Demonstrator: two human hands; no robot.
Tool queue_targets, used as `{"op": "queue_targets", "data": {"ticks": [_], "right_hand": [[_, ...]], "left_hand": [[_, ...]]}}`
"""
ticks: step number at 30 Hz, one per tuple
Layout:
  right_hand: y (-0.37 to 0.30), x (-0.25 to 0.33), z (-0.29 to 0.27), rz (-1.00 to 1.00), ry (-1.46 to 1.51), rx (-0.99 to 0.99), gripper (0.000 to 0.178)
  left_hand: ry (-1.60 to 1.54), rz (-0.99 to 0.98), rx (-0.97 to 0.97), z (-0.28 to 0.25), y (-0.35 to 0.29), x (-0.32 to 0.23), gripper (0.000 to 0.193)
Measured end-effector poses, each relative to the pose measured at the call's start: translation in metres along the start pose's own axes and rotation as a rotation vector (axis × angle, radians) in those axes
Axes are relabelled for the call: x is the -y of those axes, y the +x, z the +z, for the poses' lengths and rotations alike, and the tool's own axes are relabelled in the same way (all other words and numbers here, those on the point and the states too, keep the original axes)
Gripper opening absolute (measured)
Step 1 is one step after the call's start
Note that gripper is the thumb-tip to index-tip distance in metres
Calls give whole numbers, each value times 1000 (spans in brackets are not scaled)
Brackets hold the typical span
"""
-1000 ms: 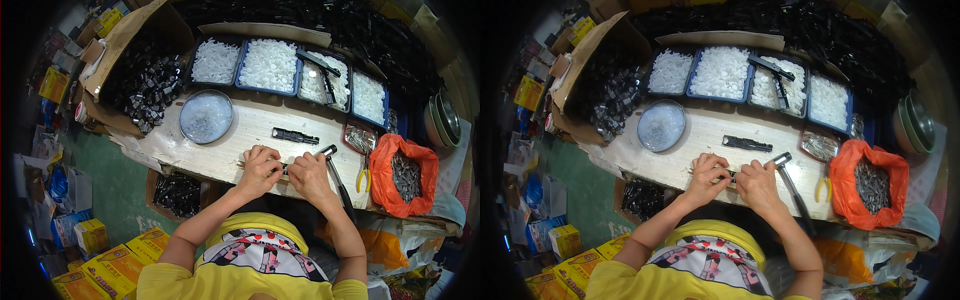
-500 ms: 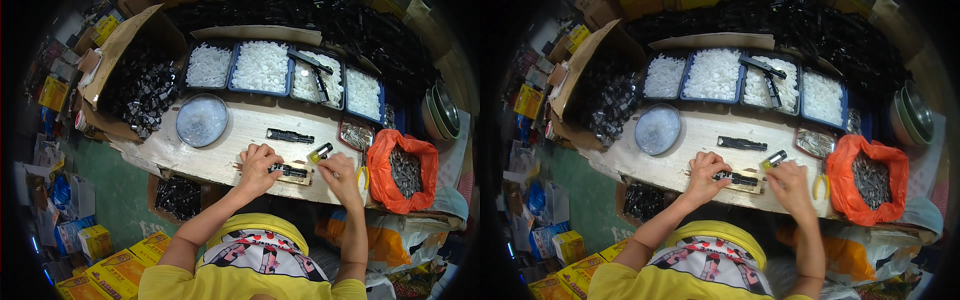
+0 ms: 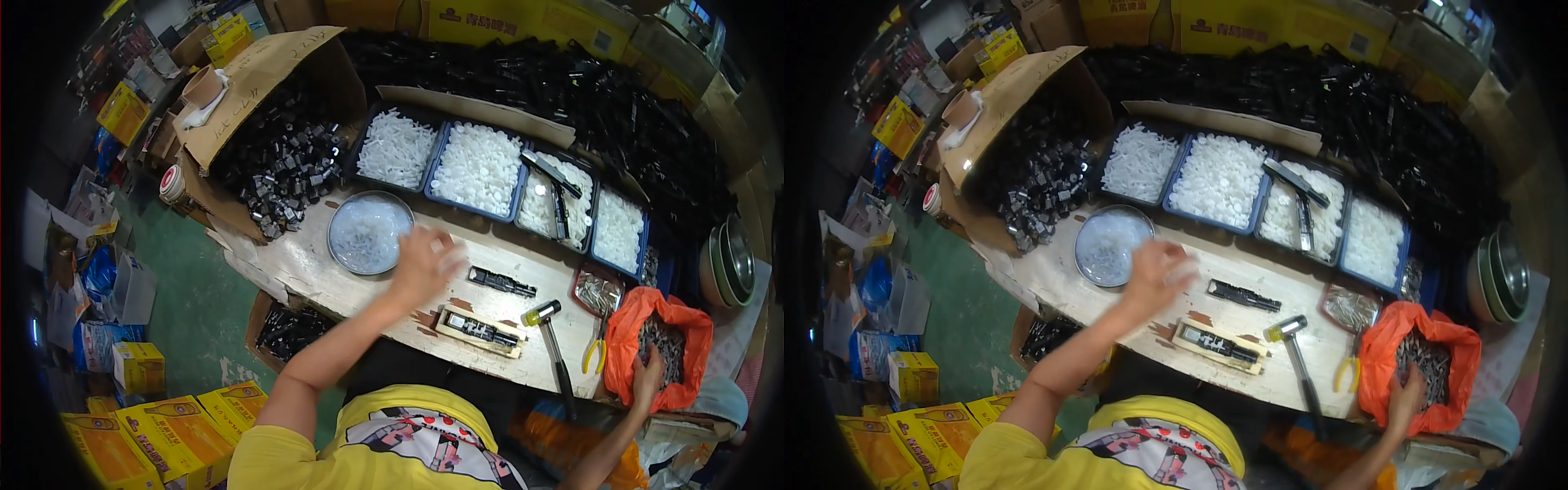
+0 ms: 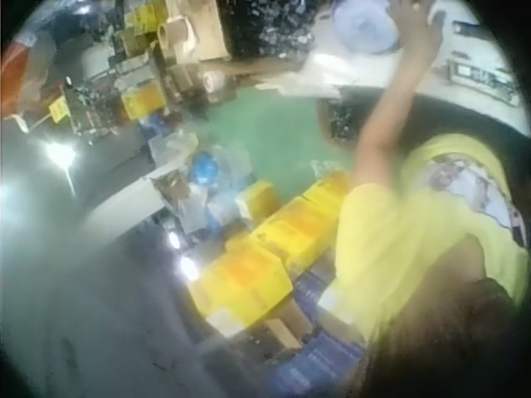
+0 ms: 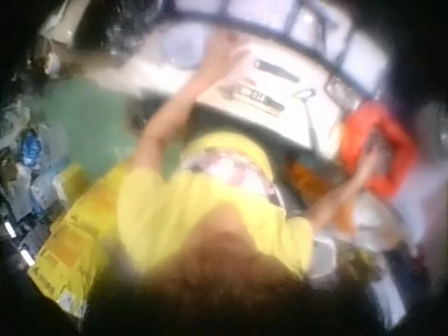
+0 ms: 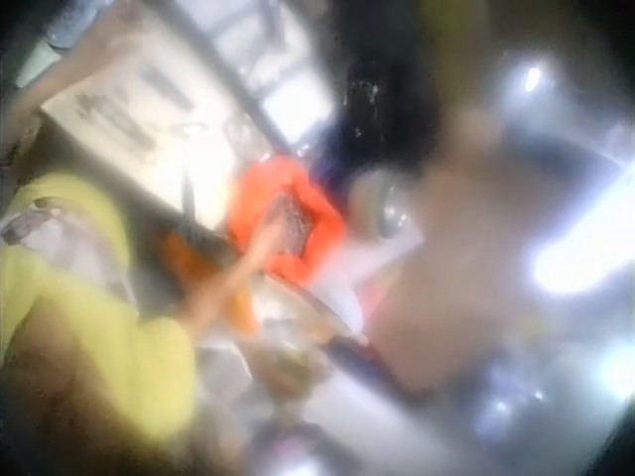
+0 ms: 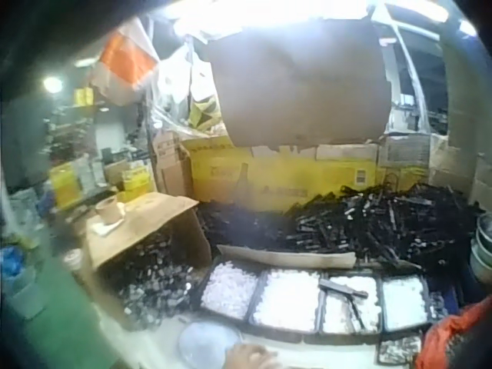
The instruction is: The person assembles small metal lock cylinders at a cluttered workbench. They pick up lock bodies, pins, and white plastic components, insert them into a wooden jig, and use a hammer to tap the parts into place. The person handles the components one at a time, repeatedly striking the assembly with a hammer before moving the finished unit aside.
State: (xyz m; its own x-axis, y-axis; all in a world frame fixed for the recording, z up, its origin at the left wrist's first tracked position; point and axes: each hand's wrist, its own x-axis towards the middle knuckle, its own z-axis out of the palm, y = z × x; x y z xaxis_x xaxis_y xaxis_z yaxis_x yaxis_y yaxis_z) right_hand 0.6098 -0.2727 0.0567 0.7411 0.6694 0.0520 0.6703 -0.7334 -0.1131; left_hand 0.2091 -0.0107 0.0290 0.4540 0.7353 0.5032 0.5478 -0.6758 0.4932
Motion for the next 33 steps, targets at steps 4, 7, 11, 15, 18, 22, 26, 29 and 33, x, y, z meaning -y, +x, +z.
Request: {"op": "queue_targets", "data": {"ticks": [4,7,11,15,18,22,26,29,33], "right_hand": [[7,-1,-1,-46,101,91,40],[5,-16,5,-105,135,-58,34],[3,-13,5,32,-150,-213,33],[13,-7,-3,91,14,-66,36],[14,-2,-9,96,109,12,34],[12,-36,20,-60,313,-254,29],[14,-39,21,-22,327,-275,23],[13,-30,15,2,302,-241,20],[14,-40,22,41,261,-171,24]], "left_hand": [[293,-226,-112,-20,85,76,22],[229,-286,-14,-14,121,101,25],[229,-411,-3,-3,150,117,25],[394,-410,103,8,159,119,21],[253,-370,85,2,158,132,19],[-374,-472,-36,-17,147,144,15],[-778,-614,-135,-31,140,147,10],[-852,-630,-165,-33,138,146,11],[-973,-662,-180,-40,136,134,12]]}}
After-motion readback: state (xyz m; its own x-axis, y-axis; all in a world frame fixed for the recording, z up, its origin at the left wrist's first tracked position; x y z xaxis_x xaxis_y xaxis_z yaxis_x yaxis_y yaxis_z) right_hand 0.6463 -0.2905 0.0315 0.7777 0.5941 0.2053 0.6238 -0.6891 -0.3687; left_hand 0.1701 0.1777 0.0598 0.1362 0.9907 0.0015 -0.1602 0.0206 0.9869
